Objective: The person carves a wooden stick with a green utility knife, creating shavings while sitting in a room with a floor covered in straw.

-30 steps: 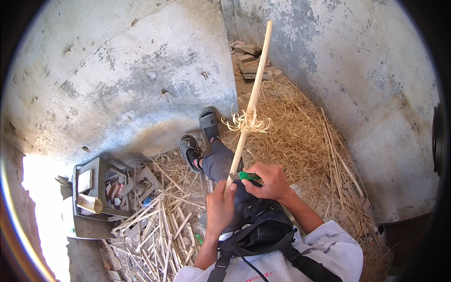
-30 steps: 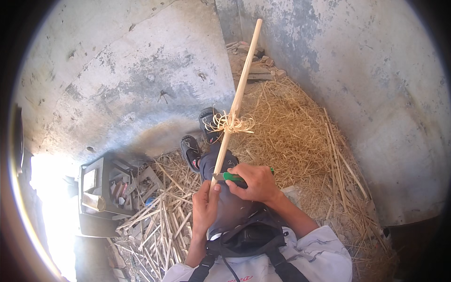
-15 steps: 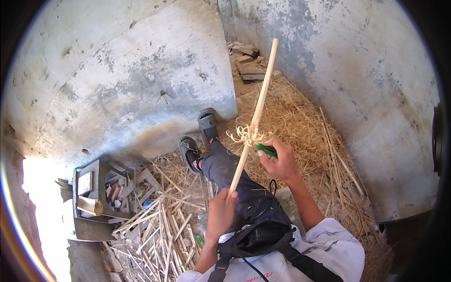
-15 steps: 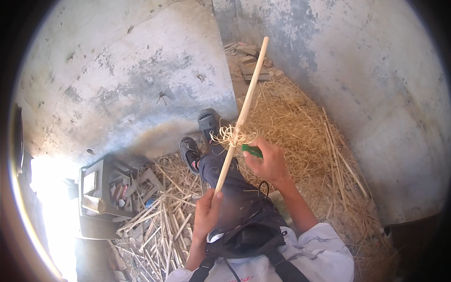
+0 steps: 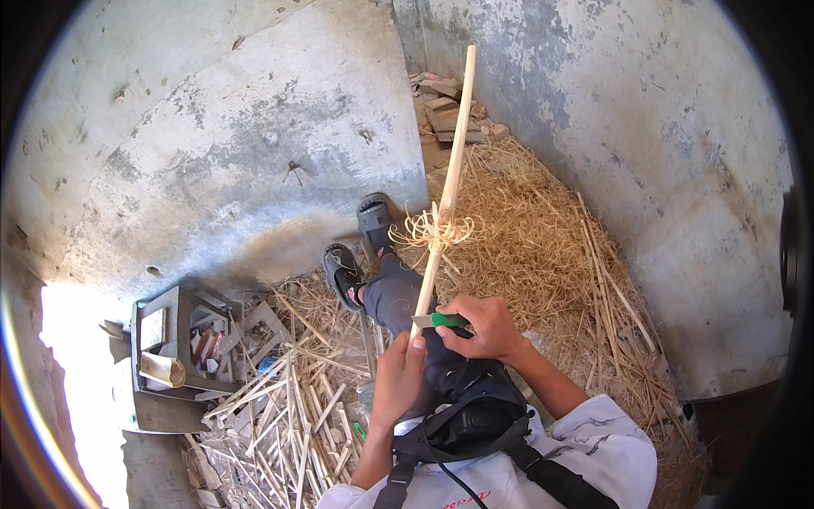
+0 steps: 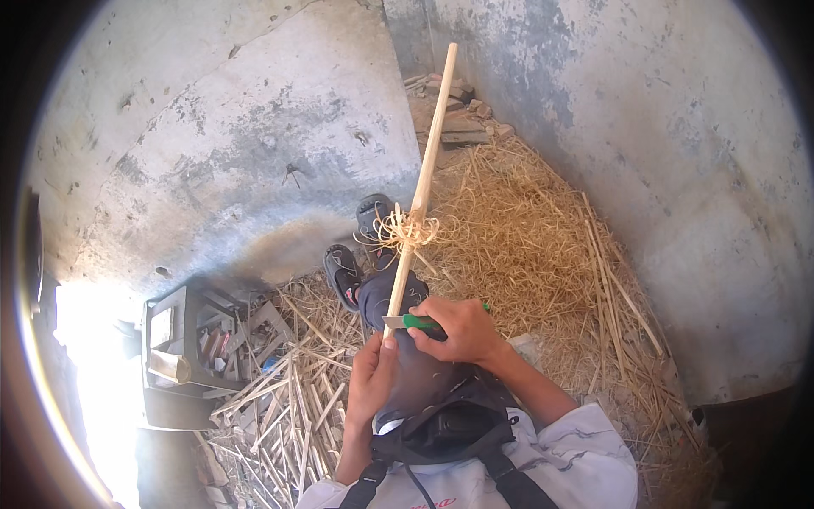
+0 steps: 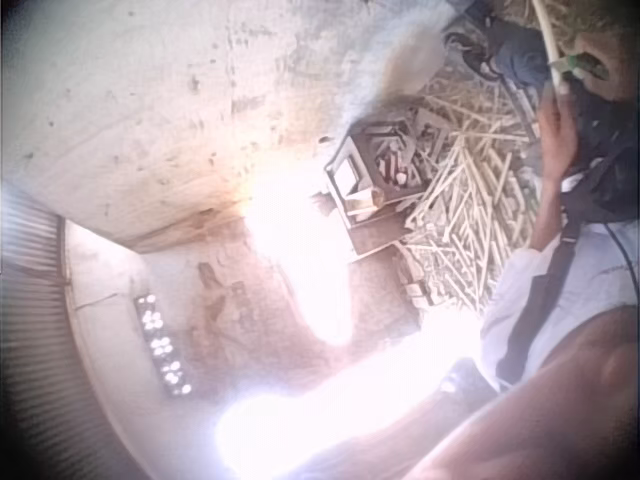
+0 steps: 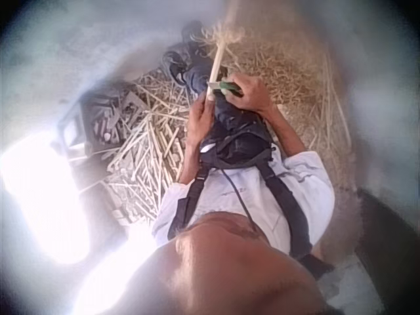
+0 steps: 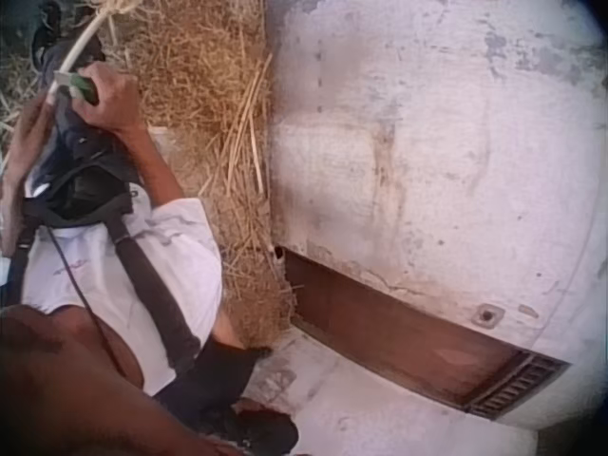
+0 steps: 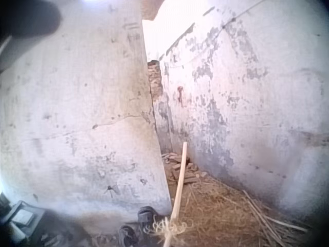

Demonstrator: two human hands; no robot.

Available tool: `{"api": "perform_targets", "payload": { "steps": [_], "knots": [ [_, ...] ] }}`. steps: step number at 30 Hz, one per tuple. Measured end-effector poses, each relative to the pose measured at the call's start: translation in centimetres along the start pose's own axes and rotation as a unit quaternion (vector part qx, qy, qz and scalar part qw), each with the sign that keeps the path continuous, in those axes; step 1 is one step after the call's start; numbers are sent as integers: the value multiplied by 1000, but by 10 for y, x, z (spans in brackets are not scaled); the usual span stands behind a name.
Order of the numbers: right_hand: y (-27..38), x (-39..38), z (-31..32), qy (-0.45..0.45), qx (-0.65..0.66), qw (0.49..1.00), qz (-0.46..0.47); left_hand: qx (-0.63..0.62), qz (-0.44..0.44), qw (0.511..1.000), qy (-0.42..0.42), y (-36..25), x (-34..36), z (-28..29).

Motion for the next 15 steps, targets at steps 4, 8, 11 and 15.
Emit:
{"api": "perform_targets", "payload": {
  "steps": [4,8,11,15],
  "knots": [
    [1,3,1,-4,-4,1000,10,-27,9,1000,10,1,1,1],
    [-2,4,3,-16,-20,1000,2,-14,6,1000,10,0,1,1],
    [-4,6,3,-12,-22,1000,5,6,11,1000,4,-1,2,2],
    [-18,9,10,-48,-36,998,-16,49,-3,999,-1,8,2,2]
  ]
}}
Point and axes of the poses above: each hand's wrist, its own x-axis towards the middle knuckle, its own z-axis out of the back of the hand, y = z × x, the point moved 6 cm from there along x, towards the middle knuckle, and after that the axes turned 7 degrees about -y, right-handed, at the moved point
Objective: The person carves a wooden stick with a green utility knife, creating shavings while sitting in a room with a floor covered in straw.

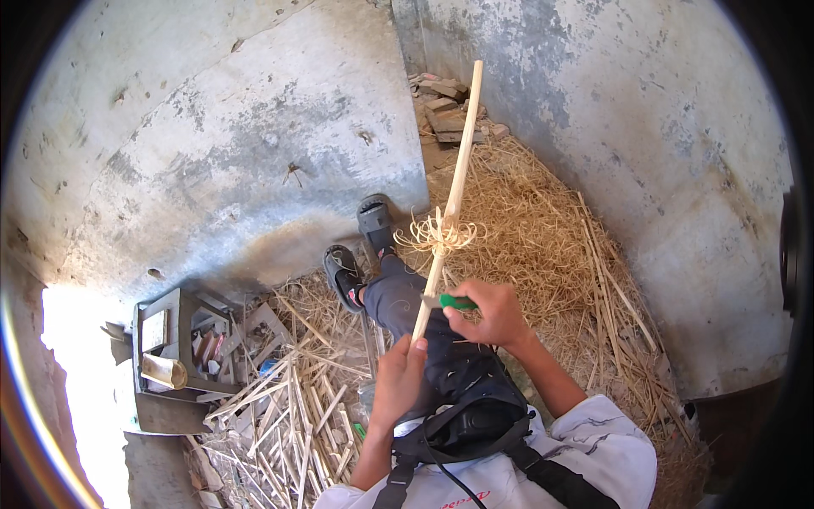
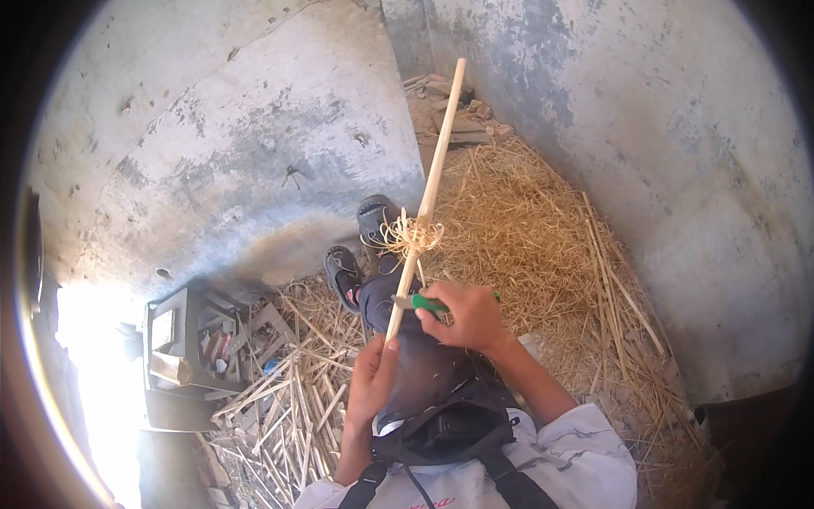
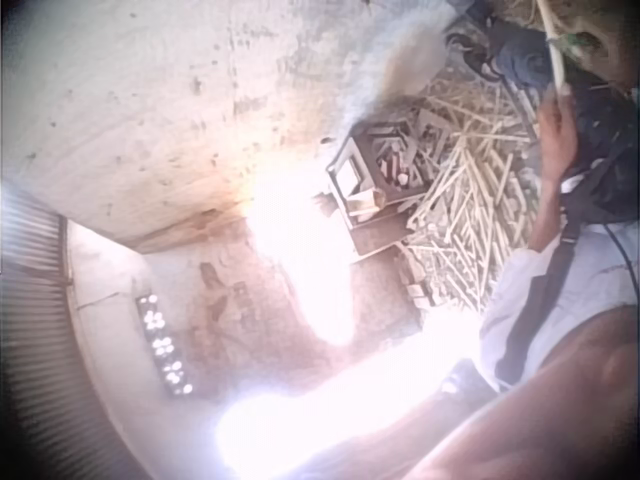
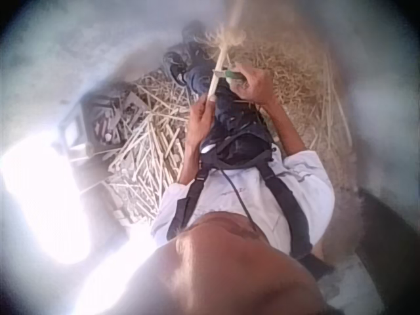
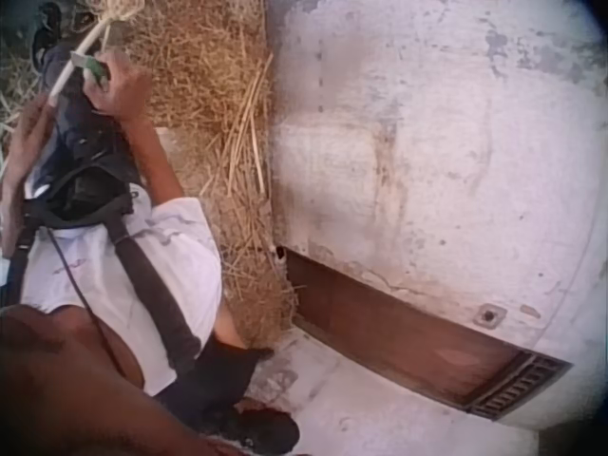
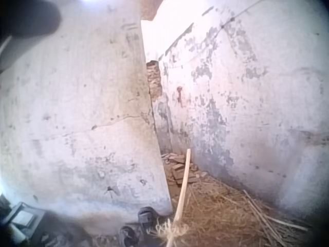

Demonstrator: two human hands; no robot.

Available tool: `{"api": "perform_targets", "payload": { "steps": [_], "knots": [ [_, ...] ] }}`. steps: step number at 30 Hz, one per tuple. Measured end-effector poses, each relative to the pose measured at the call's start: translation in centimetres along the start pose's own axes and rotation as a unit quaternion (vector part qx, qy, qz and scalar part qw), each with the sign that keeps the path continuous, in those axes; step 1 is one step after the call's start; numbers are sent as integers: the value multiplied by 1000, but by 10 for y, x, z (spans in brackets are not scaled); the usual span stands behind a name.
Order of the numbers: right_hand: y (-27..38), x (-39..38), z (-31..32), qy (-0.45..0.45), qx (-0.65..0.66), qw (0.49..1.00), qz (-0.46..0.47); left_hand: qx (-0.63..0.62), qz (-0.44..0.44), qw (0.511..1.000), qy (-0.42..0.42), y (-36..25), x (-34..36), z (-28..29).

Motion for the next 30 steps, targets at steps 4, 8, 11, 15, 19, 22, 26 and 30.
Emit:
{"api": "perform_targets", "payload": {
  "steps": [4,8,11,15,19,22,26,30],
  "knots": [
    [-33,21,22,-34,-23,998,-41,42,-4,999,14,5,-7,-1],
    [-46,20,22,-22,12,997,-79,26,-3,999,33,16,-9,-3],
    [-38,10,21,-2,28,995,-95,7,16,999,42,12,-10,-5],
    [-14,-9,6,26,47,997,-54,-35,48,997,41,10,-7,-9],
    [2,-13,0,44,51,997,-28,-52,81,994,49,5,-7,-8],
    [5,-12,-1,39,37,998,-21,-32,56,997,33,5,-6,-6],
    [4,-8,-2,34,31,999,-14,9,22,1000,14,6,-5,-3],
    [1,-6,-3,24,31,999,-16,22,16,1000,14,7,-4,-2]
  ]
}}
Point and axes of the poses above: each hand's wrist, its own x-axis towards the middle knuckle, its own z-axis out of the back of the hand, y = z × x, the point moved 6 cm from there along x, towards the middle knuckle, and after that the axes turned 7 degrees about -y, right-handed, at the moved point
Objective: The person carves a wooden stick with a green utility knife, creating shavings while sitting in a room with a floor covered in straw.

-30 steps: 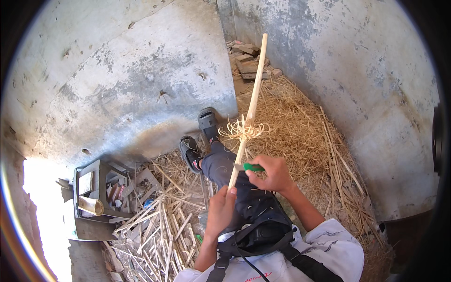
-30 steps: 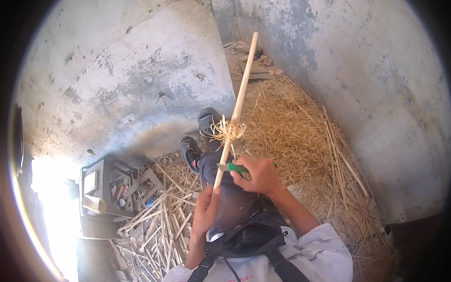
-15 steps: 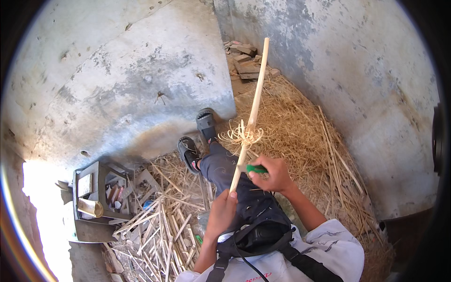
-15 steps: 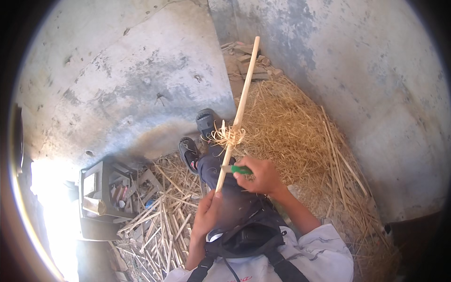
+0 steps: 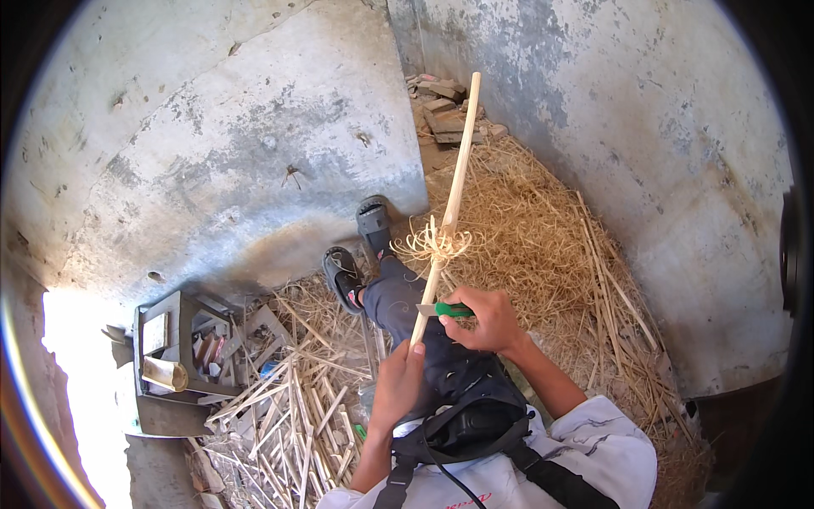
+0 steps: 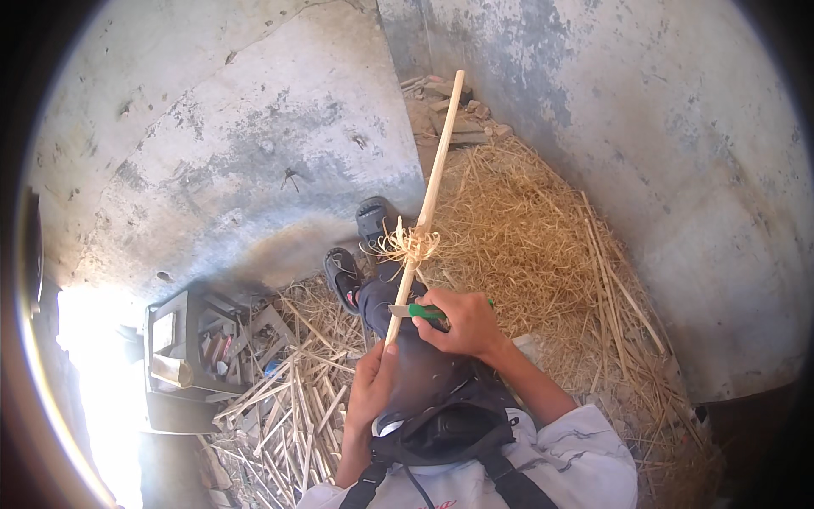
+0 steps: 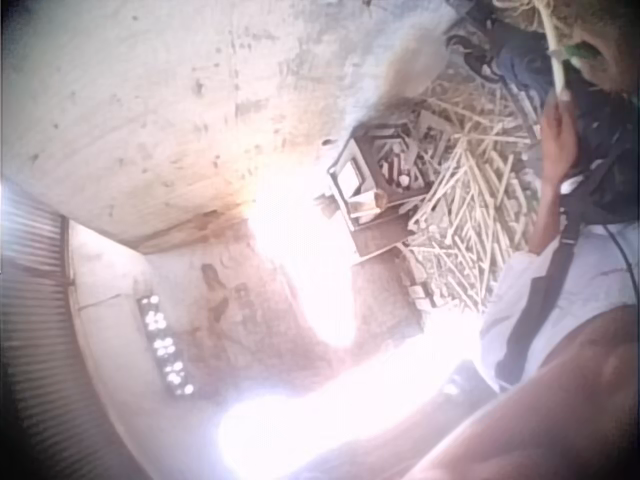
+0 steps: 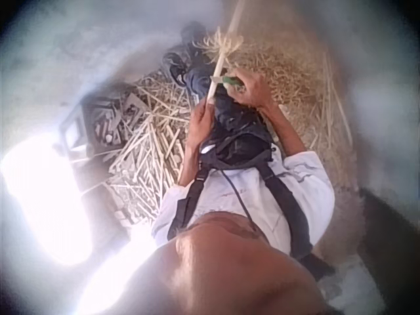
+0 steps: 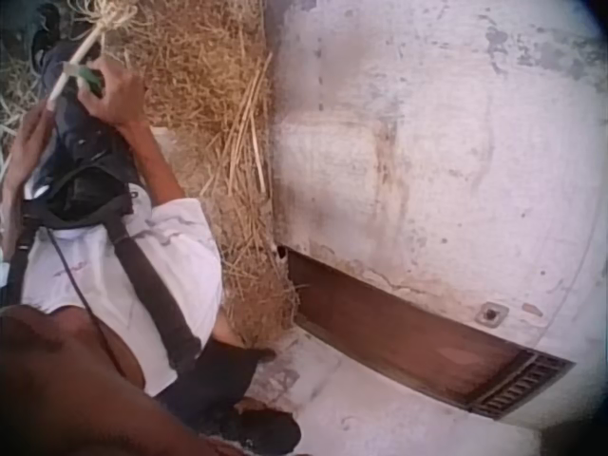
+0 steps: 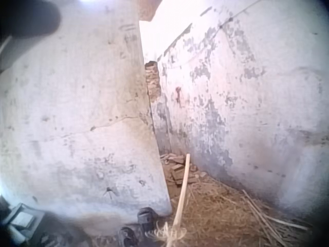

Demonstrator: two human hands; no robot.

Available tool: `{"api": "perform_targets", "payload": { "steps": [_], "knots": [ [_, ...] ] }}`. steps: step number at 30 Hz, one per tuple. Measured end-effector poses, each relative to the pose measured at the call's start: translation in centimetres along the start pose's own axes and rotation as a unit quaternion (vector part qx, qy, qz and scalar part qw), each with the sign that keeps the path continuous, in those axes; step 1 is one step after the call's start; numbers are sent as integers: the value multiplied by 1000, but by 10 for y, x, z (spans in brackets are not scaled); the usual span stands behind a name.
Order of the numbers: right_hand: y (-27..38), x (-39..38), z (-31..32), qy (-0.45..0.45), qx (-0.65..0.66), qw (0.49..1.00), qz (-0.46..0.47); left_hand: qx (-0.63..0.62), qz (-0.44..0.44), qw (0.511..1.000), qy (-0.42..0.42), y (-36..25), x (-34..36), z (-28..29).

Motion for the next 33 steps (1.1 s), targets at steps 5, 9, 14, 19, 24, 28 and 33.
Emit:
{"api": "perform_targets", "payload": {
  "steps": [5,9,14,19,24,28,33],
  "knots": [
    [0,4,0,-1,-12,1000,7,22,0,1000,-3,-3,0,2],
    [-4,4,0,1,-22,1000,1,33,-4,999,-6,-2,1,3],
    [-10,6,-1,-11,-17,1000,-8,22,-14,1000,-8,-4,0,3],
    [-8,8,-2,4,-35,999,1,20,-15,1000,-9,-2,0,4],
    [-23,9,-2,-22,-20,999,-25,29,-18,999,-10,2,0,4],
    [-35,10,2,-38,-47,996,-68,29,-20,999,-4,3,-2,2],
    [-51,22,11,-47,-22,997,-54,-38,-4,999,7,26,-7,0]
  ]
}}
Point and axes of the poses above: each hand's wrist, its own x-axis towards the middle knuckle, its own z-axis out of the back of the hand, y = z × x, the point moved 6 cm from there along x, towards the middle knuckle, and after that the axes turned 7 degrees about -y, right-handed, at the moved point
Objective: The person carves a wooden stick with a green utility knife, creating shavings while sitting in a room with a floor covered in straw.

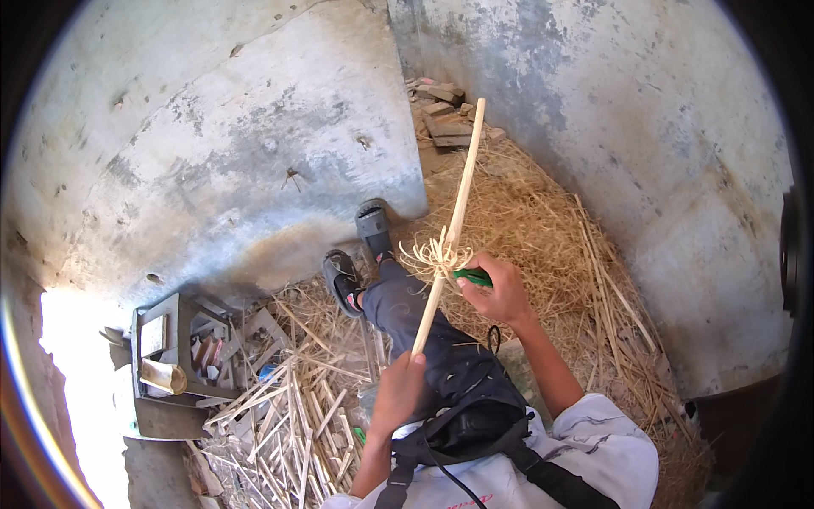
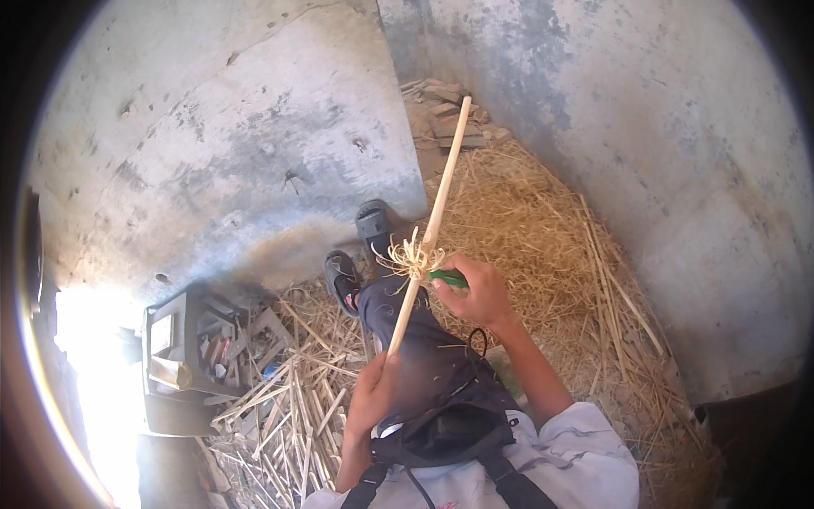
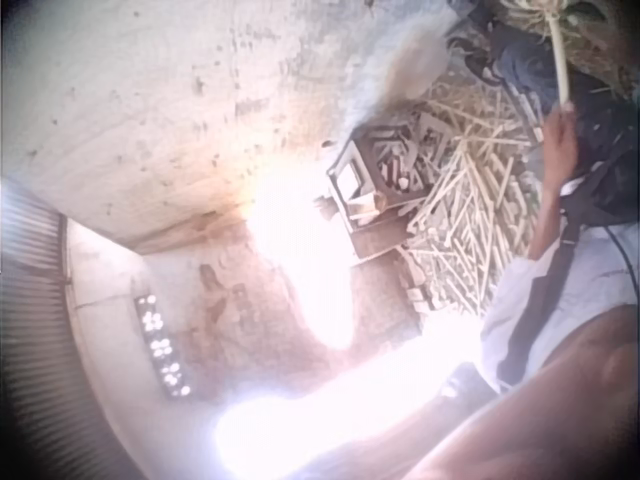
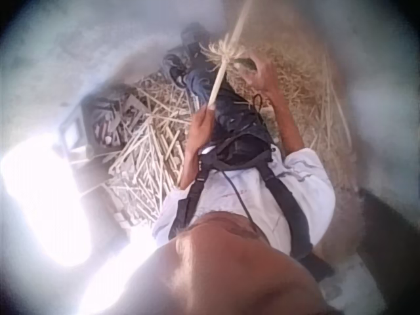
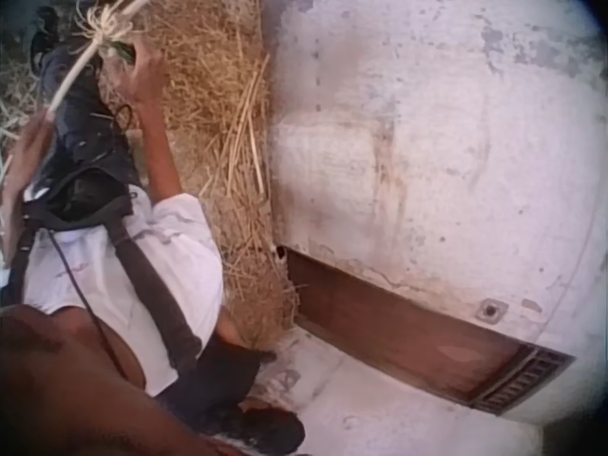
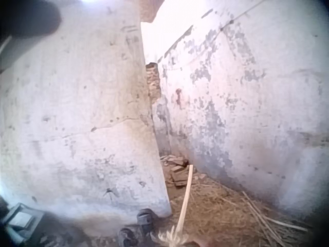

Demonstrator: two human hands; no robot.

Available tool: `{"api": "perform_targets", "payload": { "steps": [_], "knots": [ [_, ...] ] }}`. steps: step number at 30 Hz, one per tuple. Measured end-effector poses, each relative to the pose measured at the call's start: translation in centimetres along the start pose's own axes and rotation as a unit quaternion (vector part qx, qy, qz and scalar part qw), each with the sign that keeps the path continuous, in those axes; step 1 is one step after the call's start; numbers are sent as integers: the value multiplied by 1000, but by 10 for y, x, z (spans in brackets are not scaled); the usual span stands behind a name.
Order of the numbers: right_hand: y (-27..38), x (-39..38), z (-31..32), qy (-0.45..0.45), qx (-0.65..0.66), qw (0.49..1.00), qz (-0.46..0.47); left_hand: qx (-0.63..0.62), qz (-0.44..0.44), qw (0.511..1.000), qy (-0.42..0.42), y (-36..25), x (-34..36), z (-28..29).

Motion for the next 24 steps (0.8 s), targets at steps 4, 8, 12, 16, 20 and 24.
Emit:
{"api": "perform_targets", "payload": {
  "steps": [4,8,12,16,20,24],
  "knots": [
    [-17,-9,-3,46,164,976,-135,-45,33,998,35,-8,-3,-1],
    [8,-24,-1,103,77,987,-92,-28,32,999,17,-19,-1,-2],
    [40,-32,-7,80,55,995,6,3,21,1000,-5,-17,2,0],
    [56,-34,-13,99,40,993,51,4,26,1000,-2,-19,4,1],
    [58,-36,-15,110,41,991,57,40,-10,999,-26,-27,6,0],
    [59,-37,-16,108,33,991,64,108,-42,991,-60,-39,6,2]
  ]
}}
Point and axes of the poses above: each hand's wrist, its own x-axis towards the middle knuckle, its own z-axis out of the back of the hand, y = z × x, the point moved 6 cm from there along x, towards the middle knuckle, and after that the axes turned 7 degrees about -y, right-handed, at the moved point
